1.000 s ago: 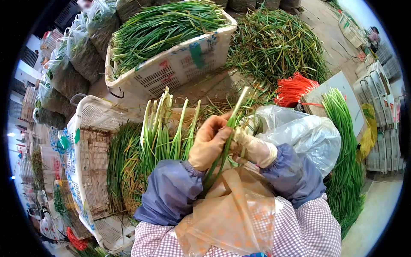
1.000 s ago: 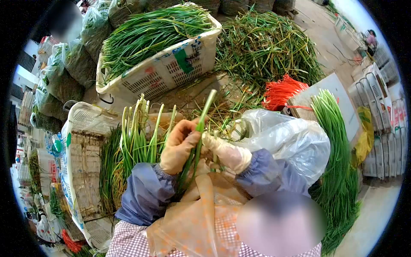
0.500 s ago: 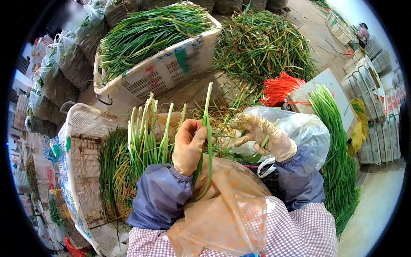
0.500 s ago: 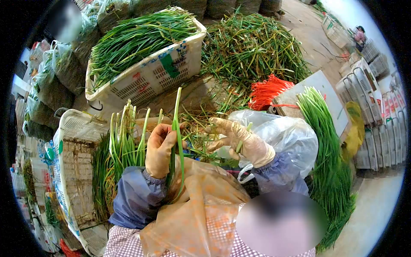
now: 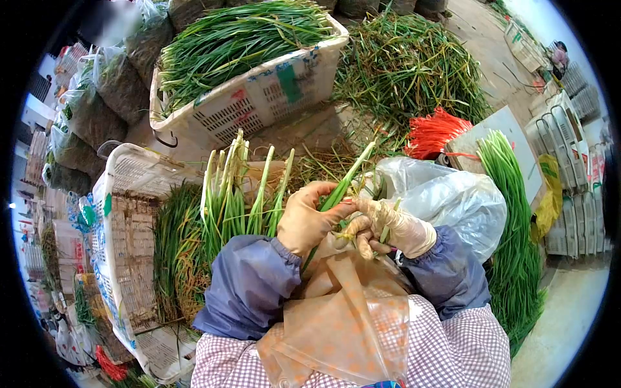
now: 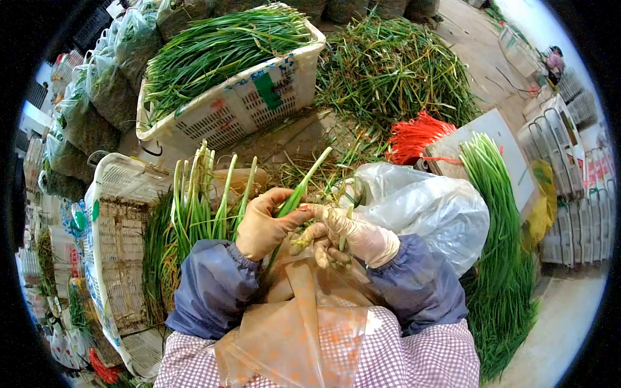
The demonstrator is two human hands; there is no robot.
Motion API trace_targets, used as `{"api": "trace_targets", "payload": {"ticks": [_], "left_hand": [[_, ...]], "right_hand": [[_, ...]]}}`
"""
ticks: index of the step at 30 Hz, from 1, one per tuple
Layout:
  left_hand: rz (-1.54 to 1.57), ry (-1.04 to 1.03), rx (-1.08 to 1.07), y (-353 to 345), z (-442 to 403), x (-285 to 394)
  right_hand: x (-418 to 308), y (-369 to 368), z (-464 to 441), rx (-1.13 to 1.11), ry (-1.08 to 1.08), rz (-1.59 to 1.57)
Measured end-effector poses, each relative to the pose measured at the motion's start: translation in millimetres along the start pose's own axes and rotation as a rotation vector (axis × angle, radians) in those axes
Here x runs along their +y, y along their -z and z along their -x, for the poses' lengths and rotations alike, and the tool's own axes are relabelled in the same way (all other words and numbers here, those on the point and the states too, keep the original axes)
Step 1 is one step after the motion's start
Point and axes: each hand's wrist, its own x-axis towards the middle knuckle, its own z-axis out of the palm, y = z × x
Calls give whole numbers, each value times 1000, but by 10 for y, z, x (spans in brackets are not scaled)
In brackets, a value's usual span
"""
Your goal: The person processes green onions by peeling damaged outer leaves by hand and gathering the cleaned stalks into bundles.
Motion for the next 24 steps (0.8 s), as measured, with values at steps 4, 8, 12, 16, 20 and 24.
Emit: {"api": "trace_targets", "payload": {"ticks": [4, 8, 12, 16, 20, 24], "left_hand": [[259, 82, -83, 40, 18, 31], [515, 71, 1, 134, -46, -96], [412, 124, 125, 210, -28, -68], [283, 131, 69, -12, 13, -50], [61, 156, -60, -104, 127, 63], [-156, 309, -183, -7, 246, 12]], "right_hand": [[95, 54, 15, -145, 68, -286], [117, 256, 225, -89, 138, -317], [-197, 438, 369, 330, 373, 71], [-371, 249, 61, 451, 369, 280], [-324, 29, -502, 472, 368, 378], [-762, 533, -439, 770, 787, 561]]}}
